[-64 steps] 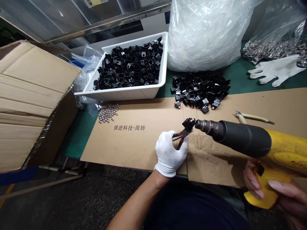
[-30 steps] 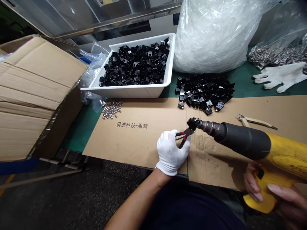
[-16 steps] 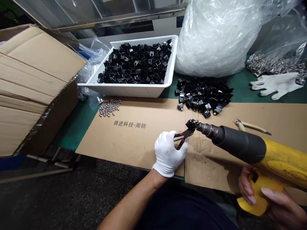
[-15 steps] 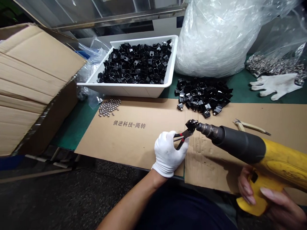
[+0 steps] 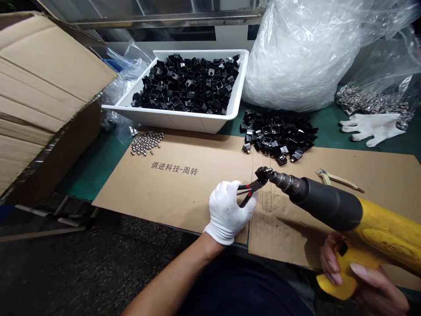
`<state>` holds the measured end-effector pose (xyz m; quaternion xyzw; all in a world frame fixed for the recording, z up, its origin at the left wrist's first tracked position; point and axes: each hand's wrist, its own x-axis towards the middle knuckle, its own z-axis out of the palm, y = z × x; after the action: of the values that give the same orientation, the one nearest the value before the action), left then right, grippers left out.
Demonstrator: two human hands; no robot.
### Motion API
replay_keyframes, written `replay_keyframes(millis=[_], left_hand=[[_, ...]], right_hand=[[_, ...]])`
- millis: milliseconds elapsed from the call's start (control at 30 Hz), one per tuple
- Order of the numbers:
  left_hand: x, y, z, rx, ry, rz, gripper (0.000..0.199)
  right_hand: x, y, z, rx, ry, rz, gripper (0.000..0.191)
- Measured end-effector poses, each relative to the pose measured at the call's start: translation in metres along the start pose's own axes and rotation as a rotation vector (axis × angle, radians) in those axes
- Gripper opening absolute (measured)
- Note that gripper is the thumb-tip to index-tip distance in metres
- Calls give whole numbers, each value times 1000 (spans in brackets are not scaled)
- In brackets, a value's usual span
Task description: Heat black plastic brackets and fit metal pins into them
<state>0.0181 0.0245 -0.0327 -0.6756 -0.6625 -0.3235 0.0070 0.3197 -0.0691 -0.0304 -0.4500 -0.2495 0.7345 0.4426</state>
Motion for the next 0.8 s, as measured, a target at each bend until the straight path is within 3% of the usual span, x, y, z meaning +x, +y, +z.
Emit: replay_keyframes(millis=[500,800], left_hand=[[1,2,-2,10,3,10,28],[0,1,0,16,26,16,29]], right_hand=[[2,8,-4,27,-3,-58,34],[5,5,-3,-29,-68,-98,33]])
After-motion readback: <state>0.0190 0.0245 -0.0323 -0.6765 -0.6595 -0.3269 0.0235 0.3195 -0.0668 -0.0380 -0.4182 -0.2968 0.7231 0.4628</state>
